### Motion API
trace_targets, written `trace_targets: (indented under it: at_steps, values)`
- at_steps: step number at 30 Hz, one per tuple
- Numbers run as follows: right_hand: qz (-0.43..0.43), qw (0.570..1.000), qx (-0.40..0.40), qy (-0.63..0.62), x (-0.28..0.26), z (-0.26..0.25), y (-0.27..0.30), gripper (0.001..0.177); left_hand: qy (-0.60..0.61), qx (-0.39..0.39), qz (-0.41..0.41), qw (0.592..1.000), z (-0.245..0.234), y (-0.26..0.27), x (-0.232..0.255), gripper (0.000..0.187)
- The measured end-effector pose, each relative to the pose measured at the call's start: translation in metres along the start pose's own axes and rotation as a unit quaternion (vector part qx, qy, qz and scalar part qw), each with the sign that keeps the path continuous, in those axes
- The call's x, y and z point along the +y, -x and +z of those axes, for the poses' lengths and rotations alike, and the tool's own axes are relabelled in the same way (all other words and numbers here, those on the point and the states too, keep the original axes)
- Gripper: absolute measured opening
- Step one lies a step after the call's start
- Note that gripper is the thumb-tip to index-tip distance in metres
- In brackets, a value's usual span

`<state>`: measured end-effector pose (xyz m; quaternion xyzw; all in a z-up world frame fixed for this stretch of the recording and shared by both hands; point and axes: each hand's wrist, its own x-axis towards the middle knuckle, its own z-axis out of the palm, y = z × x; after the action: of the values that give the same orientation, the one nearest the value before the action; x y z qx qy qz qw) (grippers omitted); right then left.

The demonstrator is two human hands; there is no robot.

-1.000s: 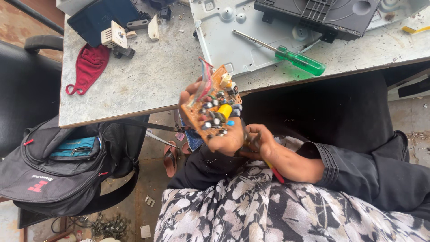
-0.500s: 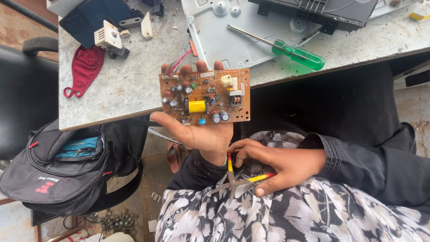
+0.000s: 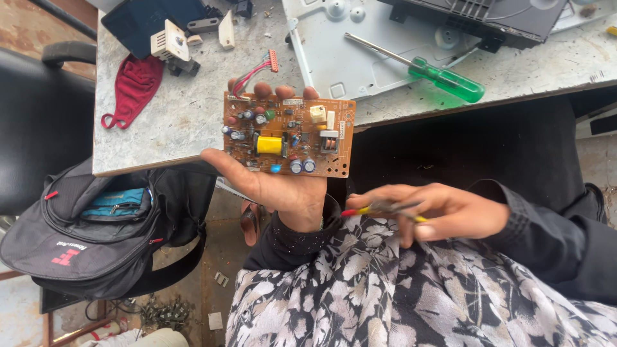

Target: The person holds a circuit board and uses pliers to remove components from it. They repeatedly grip and pull parts off the board, occasionally dropping them onto the workbench.

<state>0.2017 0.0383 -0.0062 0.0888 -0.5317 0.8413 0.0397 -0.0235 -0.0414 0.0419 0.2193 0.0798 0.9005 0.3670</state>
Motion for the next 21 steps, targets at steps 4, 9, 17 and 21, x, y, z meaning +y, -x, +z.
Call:
trace_targets:
  at_steps: [4, 9, 17, 21]
  values:
    - [0.005, 0.994, -0.016, -0.107, -0.008, 0.013, 0.006, 0.065, 0.021, 0.015, 0.002, 1.0, 0.001, -0.003, 0.005, 0.073]
    - [0.008, 0.992, -0.087, -0.09, -0.004, 0.023, -0.002, 0.11, 0.07, 0.036, -0.036, 0.996, 0.0, -0.007, 0.004, 0.072]
    - [0.07, 0.995, -0.059, 0.028, -0.002, 0.026, -0.003, 0.073, 0.047, -0.025, -0.014, 0.998, -0.001, -0.003, -0.003, 0.069]
    - [0.034, 0.999, 0.002, 0.012, 0.005, 0.03, 0.005, 0.076, -0.002, -0.062, 0.049, 0.997, -0.003, 0.003, -0.006, 0.074]
